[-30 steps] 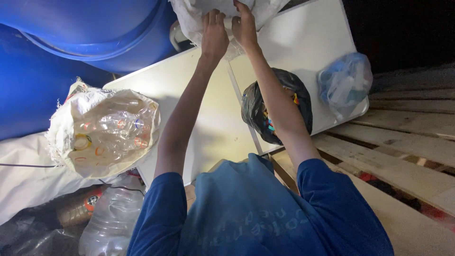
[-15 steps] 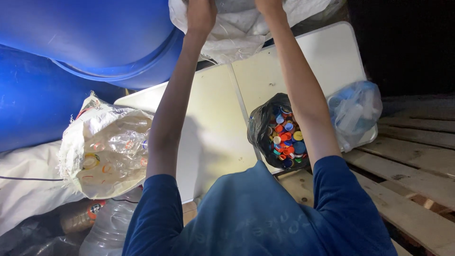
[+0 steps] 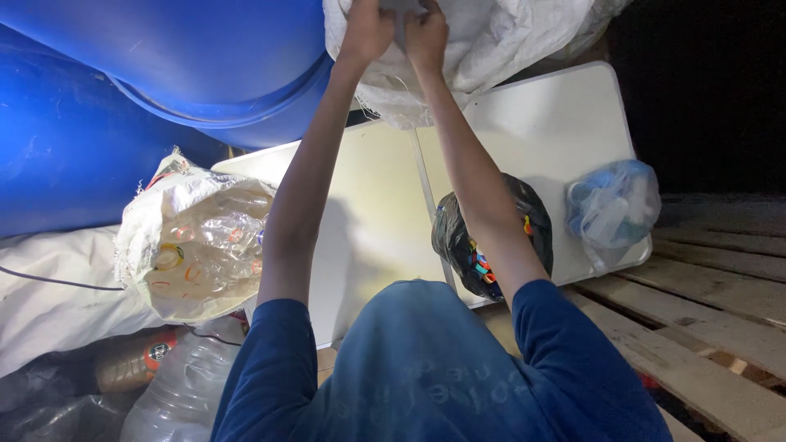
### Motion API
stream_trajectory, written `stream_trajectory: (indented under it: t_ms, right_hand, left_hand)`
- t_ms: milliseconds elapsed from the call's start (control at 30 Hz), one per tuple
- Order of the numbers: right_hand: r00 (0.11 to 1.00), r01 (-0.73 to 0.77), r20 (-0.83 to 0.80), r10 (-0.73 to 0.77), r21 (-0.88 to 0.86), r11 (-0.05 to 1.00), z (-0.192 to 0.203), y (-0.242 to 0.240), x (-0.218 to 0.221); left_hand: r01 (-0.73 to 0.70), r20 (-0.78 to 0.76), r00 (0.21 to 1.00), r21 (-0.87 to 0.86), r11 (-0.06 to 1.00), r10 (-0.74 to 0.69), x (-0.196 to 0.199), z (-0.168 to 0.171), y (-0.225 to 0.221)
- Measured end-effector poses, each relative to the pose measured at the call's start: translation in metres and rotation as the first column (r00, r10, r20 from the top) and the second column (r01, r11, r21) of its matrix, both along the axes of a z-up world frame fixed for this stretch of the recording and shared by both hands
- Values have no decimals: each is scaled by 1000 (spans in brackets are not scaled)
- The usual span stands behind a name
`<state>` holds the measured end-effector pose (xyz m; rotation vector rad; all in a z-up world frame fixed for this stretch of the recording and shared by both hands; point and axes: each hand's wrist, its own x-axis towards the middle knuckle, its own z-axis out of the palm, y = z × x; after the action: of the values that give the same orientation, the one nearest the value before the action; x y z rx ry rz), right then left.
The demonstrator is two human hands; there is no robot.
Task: The person sorts plastic bottles by removing the caps and placing them into a black bag, while putting the empty bottles into a white sack. The person handles the bottles one by one, unscrewing the lids and separating the components into different containers on a white table.
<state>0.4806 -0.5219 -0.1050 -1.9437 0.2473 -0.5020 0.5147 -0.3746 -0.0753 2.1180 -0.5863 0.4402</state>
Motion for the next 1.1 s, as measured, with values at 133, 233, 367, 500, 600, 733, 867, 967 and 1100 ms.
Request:
stream_trajectory:
  t_ms: [133,233,367,500,600,733,867,967,1100]
  right_hand:
    - [991,73,79,-105,326,943,-1,-21,-73]
    - [997,28,41,-63,578,815,-22,-24,-154]
    - [993,109,-106,-51,674,730,-13,6,-258]
    - [991,92,-134,5,703,705,-15,41,-332]
    - [988,-14,-101,119,704,710,-27,68,-378]
    - [953,-145,-118,280,632,761,-66,107,-438]
    - [827,-322,-193,528,608,726,-98,117,-490]
    - [716,-399,-296,633,571,718,-92,113,-494]
    - [740,-355,-319,592,561,748,-94,113,-470]
  left_hand:
    - [139,-180,963,-311,940,-202,-17,15,-5]
    - [181,-279,887,-524,832,-368,-56,5,-10]
    - [89,-475,804,-498,863,-357,-108,-33,-8]
    - [8,-585,784,-324,946,-207,-213,-16,10]
    - [29,-475,872,-196,980,-121,-281,-9,26]
    - [-225,-506,850,-99,969,146,-367,-7,52]
    - [-365,-678,692,-36,930,245,-425,-39,87]
    - [-327,-543,795,-10,945,270,-449,-99,120]
    - [-233,-535,807,102,967,251,-475,-95,150]
